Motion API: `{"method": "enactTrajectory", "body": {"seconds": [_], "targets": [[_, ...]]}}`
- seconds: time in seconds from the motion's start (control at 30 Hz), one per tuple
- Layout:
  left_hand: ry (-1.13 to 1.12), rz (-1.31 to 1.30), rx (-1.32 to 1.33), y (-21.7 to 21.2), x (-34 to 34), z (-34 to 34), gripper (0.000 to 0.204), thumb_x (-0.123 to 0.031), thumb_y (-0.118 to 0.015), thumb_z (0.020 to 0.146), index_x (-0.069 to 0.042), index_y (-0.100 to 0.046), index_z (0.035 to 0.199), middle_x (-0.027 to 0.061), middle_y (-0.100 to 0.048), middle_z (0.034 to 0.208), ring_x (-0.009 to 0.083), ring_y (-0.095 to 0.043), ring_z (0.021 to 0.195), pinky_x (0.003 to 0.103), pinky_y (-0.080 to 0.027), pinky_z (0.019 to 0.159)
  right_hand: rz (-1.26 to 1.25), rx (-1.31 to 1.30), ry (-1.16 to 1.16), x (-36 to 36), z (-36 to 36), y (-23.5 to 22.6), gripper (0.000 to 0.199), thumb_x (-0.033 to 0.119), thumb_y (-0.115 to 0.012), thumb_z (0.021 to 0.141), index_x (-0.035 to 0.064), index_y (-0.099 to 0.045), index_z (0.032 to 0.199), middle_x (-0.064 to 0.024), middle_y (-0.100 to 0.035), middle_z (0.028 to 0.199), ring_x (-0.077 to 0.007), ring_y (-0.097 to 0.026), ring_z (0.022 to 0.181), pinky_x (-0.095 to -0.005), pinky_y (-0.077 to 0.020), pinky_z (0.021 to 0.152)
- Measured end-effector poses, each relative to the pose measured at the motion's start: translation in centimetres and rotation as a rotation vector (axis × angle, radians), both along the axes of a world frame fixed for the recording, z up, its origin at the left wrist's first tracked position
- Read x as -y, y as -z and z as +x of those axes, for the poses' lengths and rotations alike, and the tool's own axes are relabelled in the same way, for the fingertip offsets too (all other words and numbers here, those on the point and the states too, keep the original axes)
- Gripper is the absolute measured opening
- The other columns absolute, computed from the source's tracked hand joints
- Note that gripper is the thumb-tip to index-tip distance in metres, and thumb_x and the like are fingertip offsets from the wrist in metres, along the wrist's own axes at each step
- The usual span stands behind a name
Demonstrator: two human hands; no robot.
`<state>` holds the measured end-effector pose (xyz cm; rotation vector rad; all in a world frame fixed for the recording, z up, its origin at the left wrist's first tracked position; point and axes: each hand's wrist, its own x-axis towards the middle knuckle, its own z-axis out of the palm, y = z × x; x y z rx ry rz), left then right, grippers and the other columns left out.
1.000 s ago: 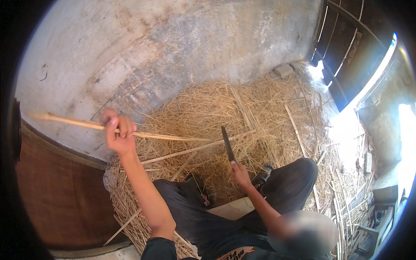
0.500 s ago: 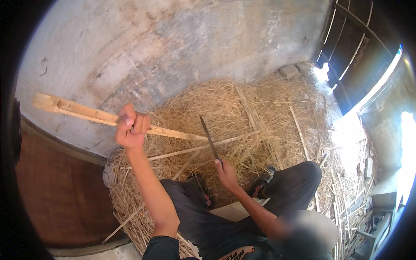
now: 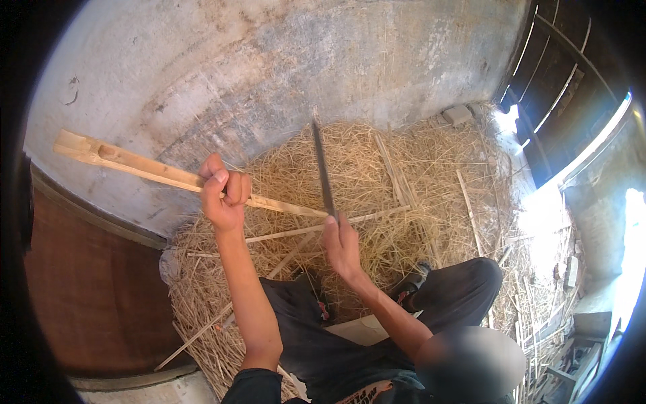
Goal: The person sits on a straw-covered floor and uses a knife to shave and shape a long, thin piece of wood. They hold the wood with one hand and carefully scrape the surface with the knife in the other, creating thin shavings that fall onto the straw.
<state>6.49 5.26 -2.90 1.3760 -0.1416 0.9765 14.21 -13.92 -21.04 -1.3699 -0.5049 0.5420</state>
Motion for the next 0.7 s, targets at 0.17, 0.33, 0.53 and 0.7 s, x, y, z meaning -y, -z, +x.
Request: {"method": "enactTrajectory", "body": {"seconds": [0.17, 0.33, 0.53, 0.7], "targets": [[0.002, -0.076, -0.010, 0.5, 0.6, 1.0, 0.027, -0.014, -0.052, 0.099, -0.016, -0.036, 0.078, -0.0052, -0.029, 0.046, 0.0059, -0.017, 0.039, 0.028, -0.017, 0.039, -0.237, 0.526, 0.131, -0.6, -1.9, 8.2, 0.043, 0.038, -0.050, 0.112, -0.0048, -0.056, 0.113, -0.0147, -0.062, 0.076, -0.0256, -0.060, 0.064, -0.0407, -0.0466, 0.058], [-0.022, -0.105, 0.003, 0.7, 0.7, 0.1, 0.033, -0.014, -0.057, 0.098, -0.016, -0.034, 0.075, -0.0038, -0.031, 0.047, 0.0060, -0.020, 0.039, 0.027, -0.019, 0.038, -0.438, 0.314, -0.071, -0.5, -3.4, 12.5, 0.046, 0.037, -0.048, 0.112, -0.0074, -0.059, 0.117, -0.0215, -0.066, 0.075, -0.0336, -0.067, 0.066, -0.0466, -0.0505, 0.062], [-0.043, -0.108, 0.004, 0.7, 1.2, 0.7, 0.033, -0.015, -0.058, 0.099, -0.015, -0.034, 0.075, -0.0033, -0.032, 0.048, 0.0054, -0.021, 0.041, 0.027, -0.019, 0.039, -0.251, 0.092, -0.059, -1.0, -1.6, 7.0, 0.045, 0.038, -0.049, 0.112, -0.0057, -0.060, 0.114, -0.0168, -0.060, 0.070, -0.0255, -0.065, 0.064, -0.0435, -0.0496, 0.062], [-0.046, -0.110, 0.008, 0.5, 1.8, 1.0, 0.034, -0.012, -0.057, 0.100, -0.016, -0.034, 0.075, -0.0033, -0.032, 0.048, 0.0052, -0.022, 0.041, 0.027, -0.019, 0.040, -0.210, 0.228, 0.072, -0.7, -2.4, 3.4, 0.045, 0.037, -0.047, 0.112, -0.0062, -0.060, 0.117, -0.0220, -0.064, 0.075, -0.0368, -0.068, 0.069, -0.0478, -0.0500, 0.064]]}}
